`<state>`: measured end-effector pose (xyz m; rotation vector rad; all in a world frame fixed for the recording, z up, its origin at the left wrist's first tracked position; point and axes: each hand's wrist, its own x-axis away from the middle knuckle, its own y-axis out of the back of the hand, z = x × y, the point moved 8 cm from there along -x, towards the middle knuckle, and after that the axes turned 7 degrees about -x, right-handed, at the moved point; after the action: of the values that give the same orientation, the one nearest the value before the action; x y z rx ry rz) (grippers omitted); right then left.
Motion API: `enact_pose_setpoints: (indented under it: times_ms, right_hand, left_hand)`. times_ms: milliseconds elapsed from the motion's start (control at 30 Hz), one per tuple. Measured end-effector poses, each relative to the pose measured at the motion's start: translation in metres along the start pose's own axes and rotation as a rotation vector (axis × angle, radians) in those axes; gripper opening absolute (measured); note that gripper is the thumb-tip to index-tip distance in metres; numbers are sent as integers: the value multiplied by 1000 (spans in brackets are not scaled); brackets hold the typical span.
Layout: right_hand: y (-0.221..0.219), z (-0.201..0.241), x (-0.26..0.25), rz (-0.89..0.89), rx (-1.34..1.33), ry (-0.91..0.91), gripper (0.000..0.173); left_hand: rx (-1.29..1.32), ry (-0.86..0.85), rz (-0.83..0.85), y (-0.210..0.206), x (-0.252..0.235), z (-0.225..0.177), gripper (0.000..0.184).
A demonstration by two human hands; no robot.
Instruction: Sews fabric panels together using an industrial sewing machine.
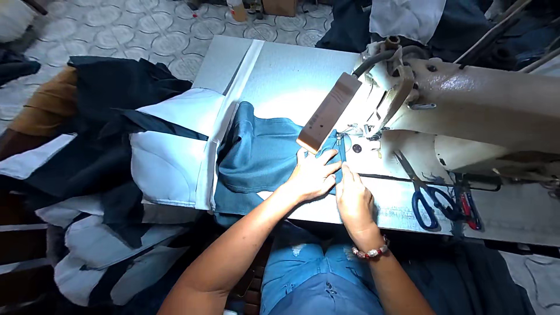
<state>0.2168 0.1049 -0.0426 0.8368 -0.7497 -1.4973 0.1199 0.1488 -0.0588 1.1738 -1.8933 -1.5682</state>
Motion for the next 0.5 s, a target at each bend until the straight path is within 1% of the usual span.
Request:
enact_pose_setpoints:
  times_ms: [133,200,267,333,400,500]
  right_hand:
    - [-6,9,-2,139,67,-42,46]
    - [-7,10,-4,257,83,-110,48]
    - [-5,10,-6,318,85,-143,48]
    - [-2,8,-7,298,59,-134,47]
    - [0,3,-7,234,3,-105,44]
    - [5,-2,-6,71,-89,-23,43]
  left_hand:
    - [9,-104,91,3,9,6,46]
    - [20,-104,120,4,12,4,44]
    - [30,-62,165,4,14,-1,44]
    - [35,9,230,2,15,-6,46]
    - [50,59,246,2,15,-10,48]
    - [37,51,135,4,14,-6,48]
